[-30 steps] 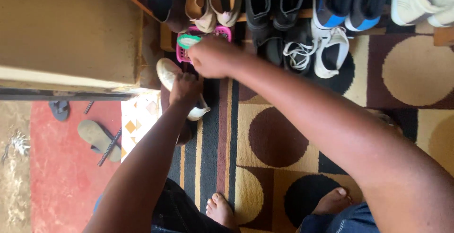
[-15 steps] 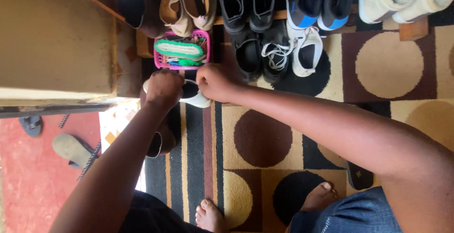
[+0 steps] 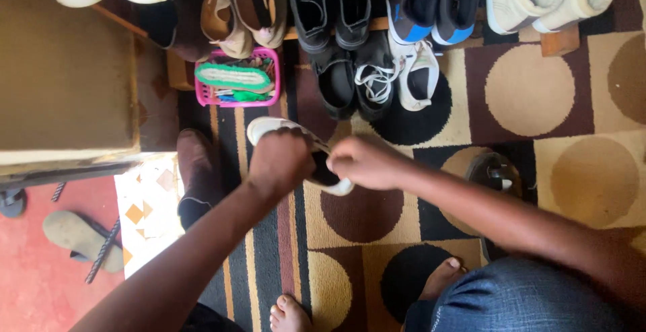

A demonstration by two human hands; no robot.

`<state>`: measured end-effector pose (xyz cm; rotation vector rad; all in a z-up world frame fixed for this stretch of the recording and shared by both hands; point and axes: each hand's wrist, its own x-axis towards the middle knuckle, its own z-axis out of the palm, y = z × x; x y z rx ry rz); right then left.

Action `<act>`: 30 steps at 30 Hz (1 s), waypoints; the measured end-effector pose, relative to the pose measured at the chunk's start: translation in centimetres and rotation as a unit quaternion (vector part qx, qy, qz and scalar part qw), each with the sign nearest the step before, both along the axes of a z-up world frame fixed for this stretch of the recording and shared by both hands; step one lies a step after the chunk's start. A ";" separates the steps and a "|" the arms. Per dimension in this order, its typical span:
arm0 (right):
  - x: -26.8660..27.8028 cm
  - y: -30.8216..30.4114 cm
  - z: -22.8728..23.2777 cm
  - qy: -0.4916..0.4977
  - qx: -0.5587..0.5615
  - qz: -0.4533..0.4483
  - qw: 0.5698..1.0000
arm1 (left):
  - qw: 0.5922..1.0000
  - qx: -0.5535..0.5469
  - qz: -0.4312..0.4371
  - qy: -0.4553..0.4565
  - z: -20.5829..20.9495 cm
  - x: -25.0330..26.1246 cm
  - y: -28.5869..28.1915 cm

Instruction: The person organizes shoes on a rug and places them onto a shoe rack, handling various pairs including sneakers, boots, and sandals by hand.

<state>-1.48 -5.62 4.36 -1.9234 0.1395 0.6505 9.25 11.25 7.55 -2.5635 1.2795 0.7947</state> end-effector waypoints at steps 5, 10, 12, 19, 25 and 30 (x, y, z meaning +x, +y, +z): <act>-4.9 -0.1 -2.7 0.210 0.214 -0.149 0.942 | 0.995 0.033 -0.080 0.041 1.1 -3.9 -1.6; -8.5 -1.5 -3.5 0.269 0.563 -0.242 0.743 | 0.981 -0.060 -0.182 0.001 0.6 -6.4 -1.6; -9.5 -1.5 -3.3 0.291 0.644 -0.288 0.647 | 0.979 -0.089 -0.184 0.011 0.1 -6.8 -1.8; -10.7 -1.3 -2.9 0.148 0.718 -0.362 0.575 | 0.978 -0.062 -0.196 0.030 0.7 -7.6 -4.6; -12.4 -3.4 -1.7 0.088 0.677 -0.378 0.625 | 0.966 -0.184 -0.178 0.047 2.6 -8.0 -6.6; -14.6 -7.0 0.4 0.022 0.630 -0.494 0.599 | 0.957 -0.231 -0.164 0.066 3.2 -7.7 -6.8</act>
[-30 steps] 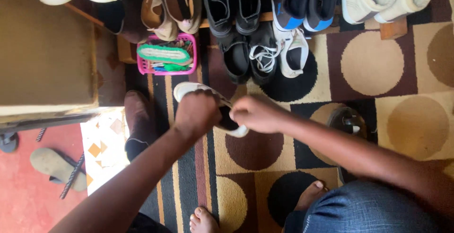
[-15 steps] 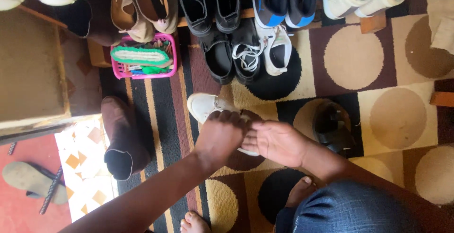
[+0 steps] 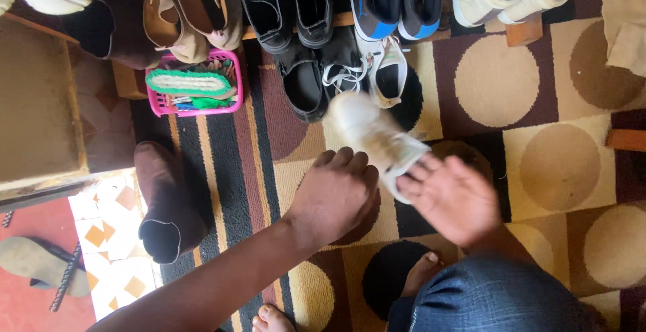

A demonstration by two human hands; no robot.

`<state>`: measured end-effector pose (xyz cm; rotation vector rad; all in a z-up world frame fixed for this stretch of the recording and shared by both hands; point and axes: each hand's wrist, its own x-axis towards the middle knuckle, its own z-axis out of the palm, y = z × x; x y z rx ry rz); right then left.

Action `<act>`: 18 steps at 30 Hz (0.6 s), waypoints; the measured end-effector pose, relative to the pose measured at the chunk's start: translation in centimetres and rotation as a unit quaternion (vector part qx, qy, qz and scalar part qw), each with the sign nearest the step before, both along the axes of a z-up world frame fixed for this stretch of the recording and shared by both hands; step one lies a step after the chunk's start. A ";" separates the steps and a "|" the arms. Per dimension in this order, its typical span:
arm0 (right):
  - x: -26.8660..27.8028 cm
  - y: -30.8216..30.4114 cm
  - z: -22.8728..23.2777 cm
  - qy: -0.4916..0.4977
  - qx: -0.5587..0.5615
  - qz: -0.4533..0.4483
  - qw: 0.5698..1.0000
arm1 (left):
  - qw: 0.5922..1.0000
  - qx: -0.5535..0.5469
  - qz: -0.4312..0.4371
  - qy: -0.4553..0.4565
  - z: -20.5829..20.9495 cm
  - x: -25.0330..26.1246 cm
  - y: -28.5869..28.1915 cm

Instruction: The person organizes shoes on a rug and places them onto a shoe rack, handling various pairs including sneakers, boots, and sandals by hand.

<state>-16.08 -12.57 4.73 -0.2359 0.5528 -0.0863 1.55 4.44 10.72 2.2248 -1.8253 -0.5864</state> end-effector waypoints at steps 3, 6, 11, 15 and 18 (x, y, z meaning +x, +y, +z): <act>-0.4 -1.4 1.5 0.122 -0.015 -0.114 0.986 | 1.000 -0.005 0.002 -0.001 0.0 0.5 0.0; 0.0 -3.1 0.6 0.093 -0.081 -0.127 0.984 | 1.000 0.025 -0.016 -0.004 0.1 0.4 0.1; 1.2 -7.6 -6.1 0.095 -0.115 -0.163 0.975 | 0.995 0.079 -0.052 -0.009 0.8 0.5 0.1; 3.4 -11.1 -12.9 0.110 -0.102 -0.202 0.968 | 0.993 0.106 -0.059 -0.009 1.7 0.8 0.3; 4.9 -13.2 -16.4 0.122 -0.074 -0.210 0.967 | 0.991 0.119 -0.057 -0.001 2.2 1.0 0.4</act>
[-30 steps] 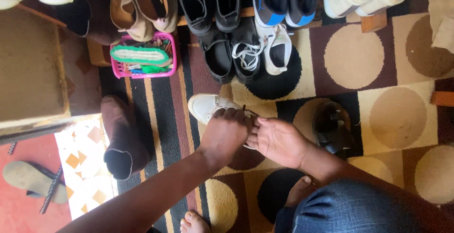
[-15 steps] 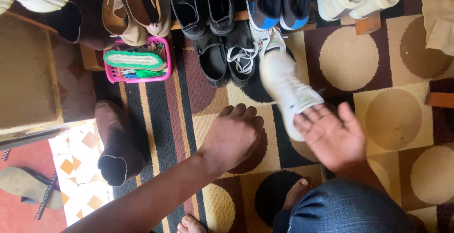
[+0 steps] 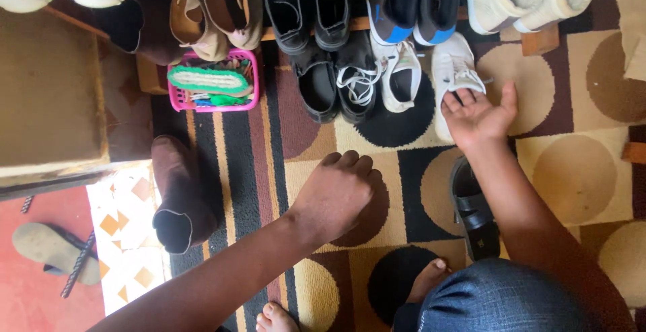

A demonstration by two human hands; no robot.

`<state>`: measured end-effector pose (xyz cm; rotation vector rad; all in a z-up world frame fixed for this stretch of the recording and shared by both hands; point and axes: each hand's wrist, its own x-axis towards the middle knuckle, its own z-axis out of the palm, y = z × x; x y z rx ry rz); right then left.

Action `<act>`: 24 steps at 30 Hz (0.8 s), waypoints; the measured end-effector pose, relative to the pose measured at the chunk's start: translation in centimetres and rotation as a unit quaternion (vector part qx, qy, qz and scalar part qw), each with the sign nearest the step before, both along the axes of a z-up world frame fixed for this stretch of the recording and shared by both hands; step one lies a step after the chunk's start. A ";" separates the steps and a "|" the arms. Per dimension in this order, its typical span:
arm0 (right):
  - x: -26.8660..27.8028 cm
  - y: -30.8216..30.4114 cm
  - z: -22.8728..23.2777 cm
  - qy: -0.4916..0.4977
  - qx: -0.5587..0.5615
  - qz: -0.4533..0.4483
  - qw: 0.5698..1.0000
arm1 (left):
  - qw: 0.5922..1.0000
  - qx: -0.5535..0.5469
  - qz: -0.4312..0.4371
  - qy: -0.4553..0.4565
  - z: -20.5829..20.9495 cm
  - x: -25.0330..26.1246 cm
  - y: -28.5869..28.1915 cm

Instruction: The person organizes shoes on a rug and places them onto a shoe rack, handling various pairs including sneakers, boots, and sandals by hand.

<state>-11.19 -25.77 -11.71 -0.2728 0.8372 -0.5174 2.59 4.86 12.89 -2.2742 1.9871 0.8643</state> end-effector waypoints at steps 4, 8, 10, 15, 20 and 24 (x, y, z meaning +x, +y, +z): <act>2.6 -1.2 -2.8 -0.046 -0.034 0.055 0.997 | 0.999 0.047 -0.018 -0.001 0.3 0.2 -0.2; 5.1 -2.5 -3.7 -0.043 -0.054 0.068 0.995 | 0.998 0.050 -0.022 -0.006 0.1 0.0 -0.3; 6.1 -3.0 -3.5 -0.035 -0.060 0.068 0.995 | 0.998 0.053 -0.022 -0.009 -0.1 -0.1 -0.4; 7.3 -3.4 -3.9 -0.049 -0.098 0.089 0.990 | 0.998 0.065 -0.019 -0.011 -0.4 0.0 -0.6; 6.1 -2.7 -4.5 -0.097 -0.095 0.117 0.984 | 0.999 0.035 -0.013 0.011 -0.4 0.3 -0.6; 6.3 -3.0 -5.2 -0.103 -0.073 0.107 0.986 | 1.000 0.006 0.001 0.001 -1.2 -0.2 -0.9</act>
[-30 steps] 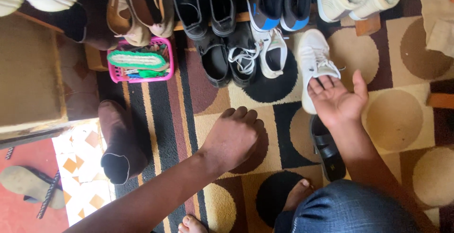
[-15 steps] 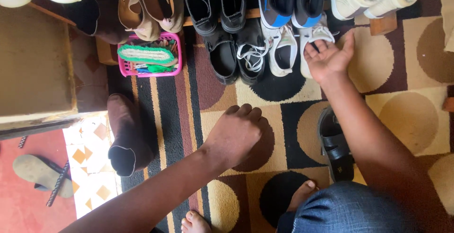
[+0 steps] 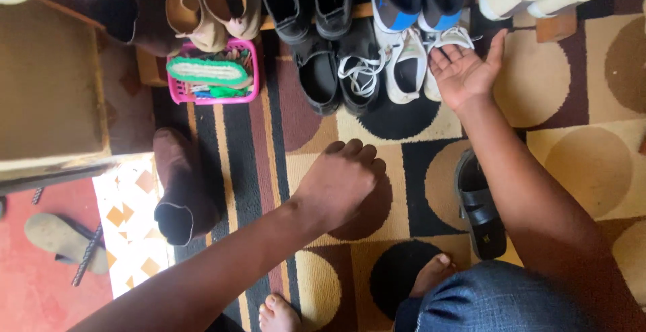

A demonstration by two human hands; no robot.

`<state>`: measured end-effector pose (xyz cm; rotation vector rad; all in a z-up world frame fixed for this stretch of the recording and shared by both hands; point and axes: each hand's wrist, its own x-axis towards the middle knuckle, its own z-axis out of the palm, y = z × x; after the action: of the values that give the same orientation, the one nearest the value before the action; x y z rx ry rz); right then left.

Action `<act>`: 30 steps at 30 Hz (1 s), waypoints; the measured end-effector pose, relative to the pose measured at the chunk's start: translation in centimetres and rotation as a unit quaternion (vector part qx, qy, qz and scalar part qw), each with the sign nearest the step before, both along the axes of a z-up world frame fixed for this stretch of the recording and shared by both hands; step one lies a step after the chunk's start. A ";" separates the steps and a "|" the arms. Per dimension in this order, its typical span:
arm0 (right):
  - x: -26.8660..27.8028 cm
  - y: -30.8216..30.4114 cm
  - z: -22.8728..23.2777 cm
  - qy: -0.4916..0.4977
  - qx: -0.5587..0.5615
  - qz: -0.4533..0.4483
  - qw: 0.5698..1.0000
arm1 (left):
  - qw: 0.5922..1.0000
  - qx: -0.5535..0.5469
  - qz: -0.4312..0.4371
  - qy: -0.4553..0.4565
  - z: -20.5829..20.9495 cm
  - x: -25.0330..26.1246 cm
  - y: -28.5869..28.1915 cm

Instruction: The person organizes shoes on a rug and places them onto a shoe rack, handling various pairs including sneakers, boots, and sandals by hand.

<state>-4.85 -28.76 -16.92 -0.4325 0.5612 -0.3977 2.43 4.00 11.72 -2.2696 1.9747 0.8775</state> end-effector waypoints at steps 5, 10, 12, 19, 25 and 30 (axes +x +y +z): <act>-1.2 1.1 1.6 0.147 -0.145 0.004 0.978 | 0.999 0.036 -0.029 -0.020 0.0 0.3 -0.7; -0.9 6.9 4.6 0.358 -0.659 0.035 0.660 | 0.922 0.331 0.186 0.074 -1.7 2.9 -1.9; -0.2 7.0 5.9 0.394 -0.796 0.095 0.448 | 0.964 0.077 0.254 -0.013 -4.0 4.5 -2.0; 2.8 4.0 3.1 0.401 -0.781 0.180 0.444 | 0.919 0.036 0.375 -0.115 -13.2 6.6 -4.6; 2.9 4.9 2.9 0.315 -0.804 0.103 0.494 | 0.902 0.049 0.412 -0.117 -14.8 7.0 -6.0; 0.5 7.9 8.1 0.254 -0.849 -0.045 0.462 | 0.891 0.034 0.435 -0.125 -16.3 8.1 -6.9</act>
<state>-4.31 -20.85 -8.87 -2.5998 0.5826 -0.8780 10.53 -2.88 -4.58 -3.0278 0.7498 0.5762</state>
